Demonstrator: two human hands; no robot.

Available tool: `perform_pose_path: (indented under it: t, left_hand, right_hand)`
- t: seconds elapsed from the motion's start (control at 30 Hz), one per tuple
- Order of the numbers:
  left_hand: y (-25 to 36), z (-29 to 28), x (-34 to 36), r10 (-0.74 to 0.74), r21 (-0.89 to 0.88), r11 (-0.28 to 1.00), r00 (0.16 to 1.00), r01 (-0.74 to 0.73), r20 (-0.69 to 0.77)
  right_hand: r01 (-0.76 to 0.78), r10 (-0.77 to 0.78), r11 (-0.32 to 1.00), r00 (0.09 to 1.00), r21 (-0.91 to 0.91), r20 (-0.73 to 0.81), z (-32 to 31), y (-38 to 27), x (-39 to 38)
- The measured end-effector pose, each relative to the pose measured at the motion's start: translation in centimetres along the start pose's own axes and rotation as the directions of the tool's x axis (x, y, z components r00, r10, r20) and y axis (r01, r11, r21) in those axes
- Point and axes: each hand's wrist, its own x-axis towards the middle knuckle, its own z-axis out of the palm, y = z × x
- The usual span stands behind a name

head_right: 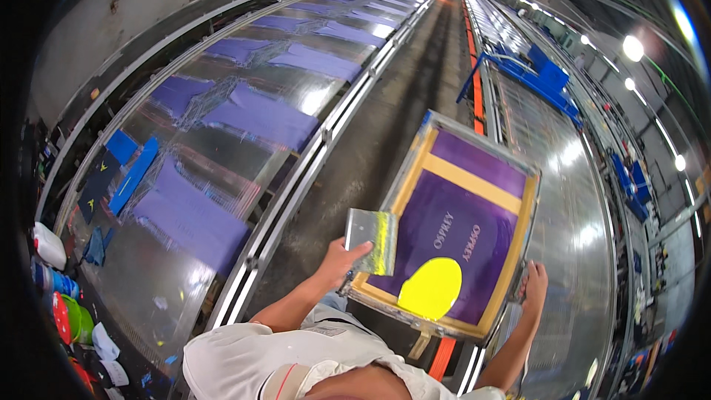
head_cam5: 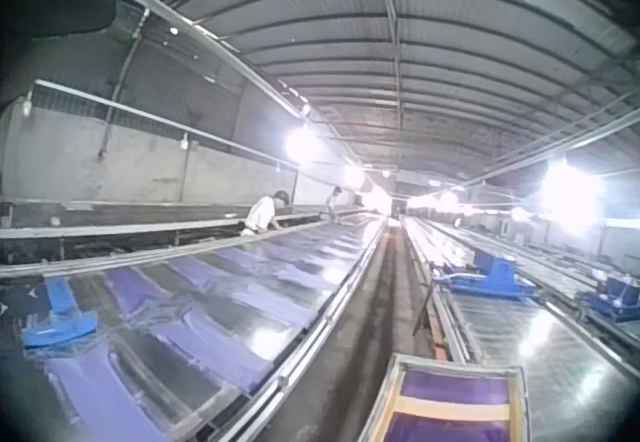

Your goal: The person prepares yellow ink in a small container, then uses a squeegee to pull the ink across a screen-printing frame over a purple fabric panel. The person repeatedly strokes the squeegee to transfer the ink through the screen onto the fabric.

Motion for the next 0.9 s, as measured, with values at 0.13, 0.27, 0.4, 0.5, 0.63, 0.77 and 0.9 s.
perform_pose_path:
  t: [0.13, 0.27, 0.4, 0.5, 0.63, 0.77, 0.9]
  left_hand:
    - [2.6, 2.0, 11.6, -0.214, 0.103, 0.974, 0.971, 0.204, 0.103]
    - [3.4, 3.1, 21.9, -0.275, 0.178, 0.953, 0.948, 0.246, 0.163]
    - [2.8, 7.2, 33.1, -0.285, 0.163, 0.955, 0.921, 0.249, 0.265]
    - [1.8, 10.5, 43.1, -0.252, 0.248, 0.95, 0.932, 0.187, 0.261]
    - [1.3, 14.8, 54.3, -0.284, 0.228, 0.95, 0.899, 0.215, 0.335]
    - [2.3, 16.3, 63.1, -0.308, 0.206, 0.943, 0.918, 0.261, 0.248]
    - [3.8, 19.6, 71.7, -0.315, 0.113, 0.948, 0.928, 0.298, 0.198]
  right_hand:
    - [-0.008, 0.024, 0.996, 0.984, 0.091, -0.177, 1.7, 2.1, 9.1]
    - [-0.023, 0.071, 0.982, 0.964, 0.186, -0.258, 4.9, 2.4, 13.1]
    - [-0.013, 0.099, 0.977, 0.909, 0.211, -0.405, 6.4, 2.0, 18.7]
    - [-0.009, 0.114, 0.976, 0.872, 0.217, -0.477, 7.3, 1.1, 24.9]
    - [-0.003, 0.108, 0.98, 0.846, 0.198, -0.522, 8.5, -1.5, 34.2]
    - [-0.023, 0.107, 0.983, 0.874, 0.18, -0.475, 11.9, -6.3, 42.7]
    - [-0.025, 0.073, 0.994, 0.888, 0.11, -0.453, 15.2, -8.9, 52.8]
